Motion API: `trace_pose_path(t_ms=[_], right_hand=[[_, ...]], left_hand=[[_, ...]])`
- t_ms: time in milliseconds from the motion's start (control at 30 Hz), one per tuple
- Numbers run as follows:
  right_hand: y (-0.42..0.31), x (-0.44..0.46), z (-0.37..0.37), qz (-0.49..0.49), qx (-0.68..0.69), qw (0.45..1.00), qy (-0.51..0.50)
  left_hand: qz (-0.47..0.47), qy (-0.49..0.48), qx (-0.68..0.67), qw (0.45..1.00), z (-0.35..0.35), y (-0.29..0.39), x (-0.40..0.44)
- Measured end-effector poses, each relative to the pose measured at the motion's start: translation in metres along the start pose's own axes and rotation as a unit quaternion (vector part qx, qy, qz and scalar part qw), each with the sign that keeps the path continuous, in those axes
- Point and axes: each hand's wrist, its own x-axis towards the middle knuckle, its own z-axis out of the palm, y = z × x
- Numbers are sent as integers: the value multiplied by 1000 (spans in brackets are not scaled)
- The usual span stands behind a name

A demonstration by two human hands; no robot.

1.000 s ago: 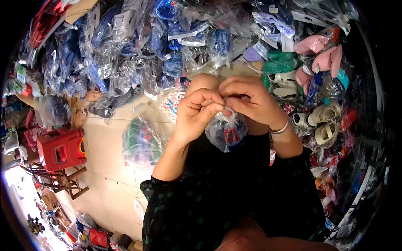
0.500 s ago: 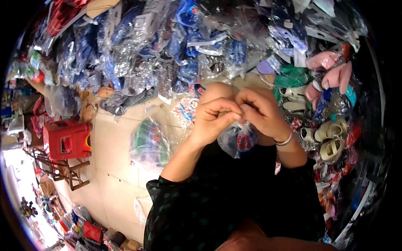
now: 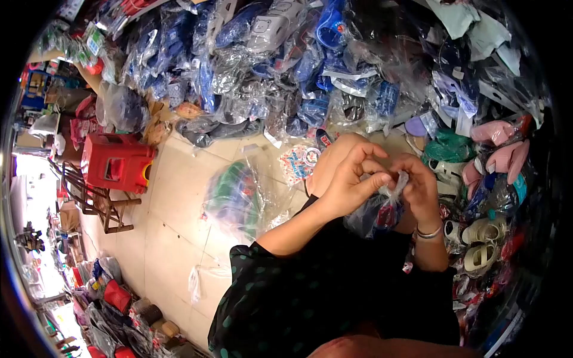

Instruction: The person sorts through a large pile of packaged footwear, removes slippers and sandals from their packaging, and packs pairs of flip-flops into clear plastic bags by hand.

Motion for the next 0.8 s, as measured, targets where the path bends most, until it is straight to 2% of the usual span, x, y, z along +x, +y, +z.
trace_pose_path(t_ms=[33,100,133,167,233,267,333,400,433,467,500,567,700,767,800], right_hand=[[-2,-1,-1,-21,7,999,-23],[2,-7,-11,-38,-33,998,-46],[1,-8,-11,-52,-46,997,-23],[1,-9,-11,-66,-58,996,1],[2,-12,-14,-73,-44,996,-1],[4,-15,-15,-70,-42,997,-3],[8,-14,-11,-67,-37,997,-7],[10,-12,-1,-89,54,993,48],[12,-12,0,-88,56,994,45],[13,-13,1,-59,133,989,34],[15,-15,2,-29,209,977,22],[16,-14,3,-23,226,974,11],[19,-26,-6,25,209,976,53],[22,-34,-14,102,187,975,61],[22,-35,-15,100,197,974,53]], left_hand=[[0,-5,-1,1000,-3,-3,0],[72,-79,25,994,-6,-4,0],[11,-58,-17,998,-2,-4,-6],[12,-55,-16,998,-4,-4,-4],[129,-107,247,954,-9,-5,-1],[123,-67,238,961,-5,-6,-3],[151,-52,247,956,-6,-7,-2],[177,-36,256,950,-5,-5,-4],[215,9,331,919,-3,-2,-4],[249,53,404,878,-1,1,-5],[248,55,406,878,-2,2,-6],[279,67,528,799,-5,5,-7],[263,55,562,783,-11,7,-18],[190,31,552,811,-16,5,-24],[190,33,551,812,-16,5,-23]])
